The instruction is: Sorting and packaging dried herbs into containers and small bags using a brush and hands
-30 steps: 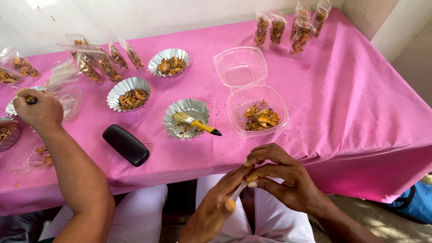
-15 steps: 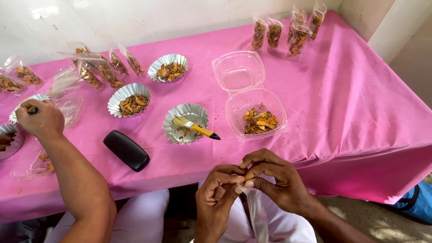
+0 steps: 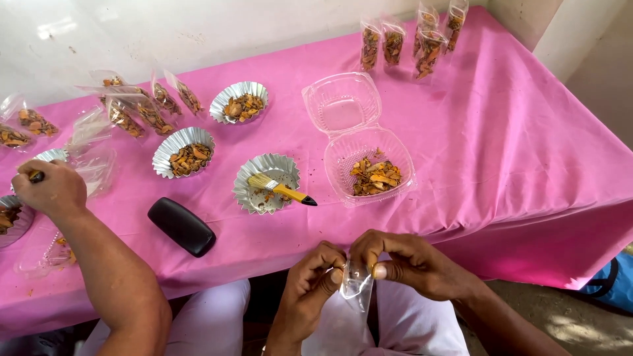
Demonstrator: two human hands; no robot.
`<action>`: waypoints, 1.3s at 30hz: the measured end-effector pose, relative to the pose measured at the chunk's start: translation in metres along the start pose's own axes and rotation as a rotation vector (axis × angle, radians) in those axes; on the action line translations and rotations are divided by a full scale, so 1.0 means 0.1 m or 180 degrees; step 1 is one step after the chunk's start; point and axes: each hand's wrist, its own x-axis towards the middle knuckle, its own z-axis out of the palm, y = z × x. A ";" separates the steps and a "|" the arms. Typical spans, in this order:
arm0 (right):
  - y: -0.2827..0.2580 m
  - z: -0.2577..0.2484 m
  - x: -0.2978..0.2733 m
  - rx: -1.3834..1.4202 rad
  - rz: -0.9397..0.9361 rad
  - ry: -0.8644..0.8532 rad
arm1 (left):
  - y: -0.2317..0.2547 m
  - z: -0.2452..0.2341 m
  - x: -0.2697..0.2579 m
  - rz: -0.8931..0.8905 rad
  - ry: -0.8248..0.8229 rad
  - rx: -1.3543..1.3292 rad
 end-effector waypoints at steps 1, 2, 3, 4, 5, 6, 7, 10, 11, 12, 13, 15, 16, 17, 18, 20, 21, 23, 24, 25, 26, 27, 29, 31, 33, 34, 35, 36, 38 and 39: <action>-0.02 -0.01 0.00 -0.0157 -0.0029 -0.0155 | 0.01 -0.01 0.02 -0.0015 0.0027 0.0140; -0.03 -0.01 -0.02 -0.0312 -0.0055 -0.0307 | 0.02 -0.01 0.04 -0.0033 0.0053 0.0279; -0.04 -0.04 0.00 -0.0308 -0.0057 -0.0304 | 0.01 0.00 0.04 -0.0037 0.0051 0.0282; -0.06 -0.06 0.02 -0.0392 -0.0026 -0.0449 | -0.01 0.01 0.04 -0.0023 -0.0150 0.0294; -0.08 -0.09 0.04 -0.0475 0.0004 -0.0593 | -0.02 0.03 0.05 -0.0008 -0.0350 0.0306; -0.11 -0.12 0.05 -0.0471 0.0008 -0.0591 | 0.01 0.04 0.08 -0.0014 -0.0350 0.0303; -0.14 -0.14 0.07 -0.0623 0.0139 -0.0893 | 0.05 0.06 0.10 0.0003 -0.0470 0.0512; -0.20 -0.18 0.07 -0.0628 0.0367 -0.1391 | 0.10 0.05 0.12 -0.0097 -0.0683 0.0744; -0.21 -0.19 0.06 -0.0495 0.0458 -0.1589 | 0.10 0.03 0.12 -0.0200 -0.0777 0.0772; -0.15 -0.20 0.05 -0.0481 0.0467 -0.1603 | 0.10 0.03 0.14 -0.0210 -0.0758 0.0766; -0.08 -0.21 0.03 -0.0069 0.0695 -0.1745 | 0.09 0.03 0.16 -0.0124 -0.0885 0.0797; -0.01 -0.22 0.04 0.0336 0.0910 -0.1887 | 0.09 0.03 0.21 -0.0028 -0.1011 0.0843; 0.00 -0.21 0.05 -0.0080 0.0706 -0.1857 | 0.09 0.04 0.23 -0.0092 -0.1008 0.0828; 0.01 -0.20 0.06 -0.0495 0.0501 -0.1820 | 0.09 0.04 0.25 -0.0155 -0.1006 0.0814; 0.01 -0.17 0.06 -0.0497 0.0501 -0.1808 | 0.07 0.05 0.27 -0.0157 -0.1018 0.0811; -0.01 -0.11 0.07 0.0140 0.0687 -0.2182 | 0.02 0.08 0.30 -0.0093 -0.1123 0.0830; -0.04 -0.11 0.05 0.0140 0.0695 -0.2180 | 0.04 0.05 0.29 -0.0093 -0.1123 0.0822; -0.09 -0.11 0.03 -0.0835 0.0419 -0.2038 | 0.07 -0.01 0.26 -0.0253 -0.1271 0.0582; -0.15 -0.10 0.02 -0.0831 0.0427 -0.2038 | 0.12 -0.06 0.23 -0.0256 -0.1270 0.0574; -0.20 -0.08 0.01 -0.1136 0.0266 -0.1886 | 0.17 -0.10 0.20 -0.0532 -0.1494 0.0585; -0.26 -0.06 -0.01 -0.1442 0.0107 -0.1728 | 0.21 -0.14 0.17 -0.0806 -0.1722 0.0593; -0.26 -0.07 -0.01 -0.1442 0.0116 -0.1726 | 0.30 -0.10 0.16 -0.0806 -0.1724 0.0584; -0.27 -0.07 -0.03 -0.1932 0.0221 -0.1476 | 0.47 0.00 0.13 -0.1545 -0.1762 0.1313; -0.19 -0.07 -0.11 -0.2277 0.0221 -0.1561 | 0.28 -0.05 0.09 -0.1397 -0.1784 0.1370; -0.12 -0.05 -0.15 -0.2629 0.0202 -0.1662 | 0.15 -0.13 0.08 -0.1238 -0.1785 0.1438; -0.10 -0.03 -0.17 -0.2729 0.0312 -0.1774 | 0.10 -0.17 0.10 -0.1036 -0.2062 0.1236; -0.08 -0.02 -0.19 -0.2828 0.0424 -0.1886 | 0.06 -0.20 0.11 -0.0830 -0.2337 0.1032; -0.05 0.00 -0.21 -0.2830 0.0442 -0.1894 | 0.08 -0.19 0.14 -0.0824 -0.2335 0.1013; 0.02 0.04 -0.24 -0.3284 0.0447 -0.1951 | 0.13 -0.16 0.19 -0.0816 -0.2541 0.1293; -0.01 0.06 -0.22 -0.3279 0.0461 -0.1957 | 0.16 -0.15 0.20 -0.0816 -0.2540 0.1277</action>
